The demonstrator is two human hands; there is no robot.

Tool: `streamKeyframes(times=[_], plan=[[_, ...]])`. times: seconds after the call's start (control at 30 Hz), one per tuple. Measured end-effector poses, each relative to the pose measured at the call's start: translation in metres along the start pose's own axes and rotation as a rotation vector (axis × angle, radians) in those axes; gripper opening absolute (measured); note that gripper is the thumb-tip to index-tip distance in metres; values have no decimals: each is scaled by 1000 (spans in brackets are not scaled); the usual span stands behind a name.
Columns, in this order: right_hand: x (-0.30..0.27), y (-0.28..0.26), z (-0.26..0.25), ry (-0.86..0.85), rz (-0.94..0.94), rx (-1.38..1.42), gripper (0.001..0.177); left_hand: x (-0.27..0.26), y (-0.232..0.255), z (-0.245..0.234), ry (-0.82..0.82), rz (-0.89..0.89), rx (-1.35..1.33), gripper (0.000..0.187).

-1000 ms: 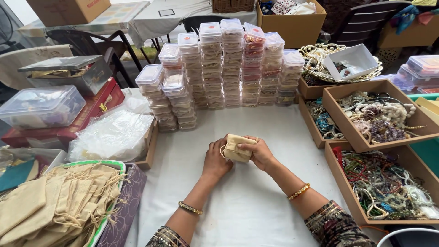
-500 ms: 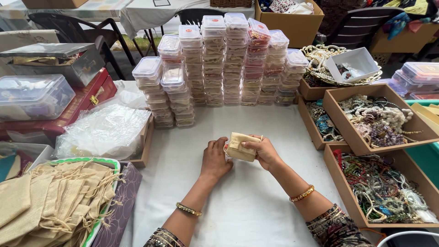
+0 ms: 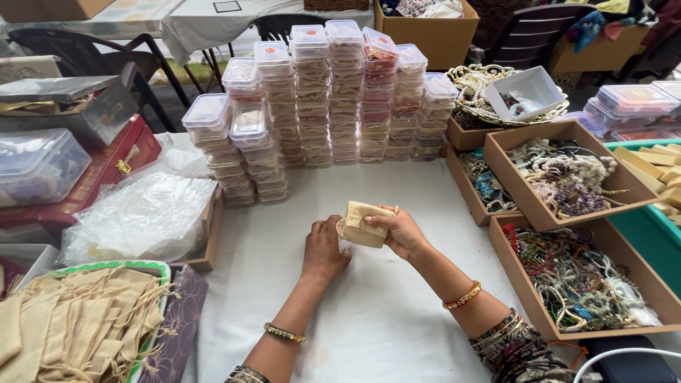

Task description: The person places a small jewelry item into a clear plastic bag and seals it. They then place the bagged item into a small beige cloth pouch, tie the pouch closed, and place it into a small plastic container. The person repeats this process with a second jewelry item.

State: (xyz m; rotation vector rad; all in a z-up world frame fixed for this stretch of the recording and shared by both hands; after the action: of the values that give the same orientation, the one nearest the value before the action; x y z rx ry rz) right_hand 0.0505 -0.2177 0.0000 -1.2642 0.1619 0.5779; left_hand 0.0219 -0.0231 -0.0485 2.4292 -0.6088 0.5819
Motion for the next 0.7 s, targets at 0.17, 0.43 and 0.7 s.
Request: streamKeyframes(times=[0.17, 0.43, 0.7], plan=[[1, -1, -5, -59, -93, 93, 34, 0, -5, 4, 16, 29, 10, 68], [30, 26, -15, -143, -247, 107, 30, 3, -14, -4, 13, -11, -332, 74], [31, 17, -25, -52, -414, 250, 32, -1, -60, 36, 244, -209, -702, 13]])
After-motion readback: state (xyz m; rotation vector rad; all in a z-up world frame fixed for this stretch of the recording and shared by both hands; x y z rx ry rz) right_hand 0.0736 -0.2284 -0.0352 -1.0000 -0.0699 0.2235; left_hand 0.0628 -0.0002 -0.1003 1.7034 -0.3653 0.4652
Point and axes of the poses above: each hand's wrist, its own x-axis towards the middle knuckle, its own z-axis out of the palm, y = z × x, the point moved 1 cm from there along x, towards the middle knuckle, and after that the axes turned 14 degrees about z, right-handed, at the moved point
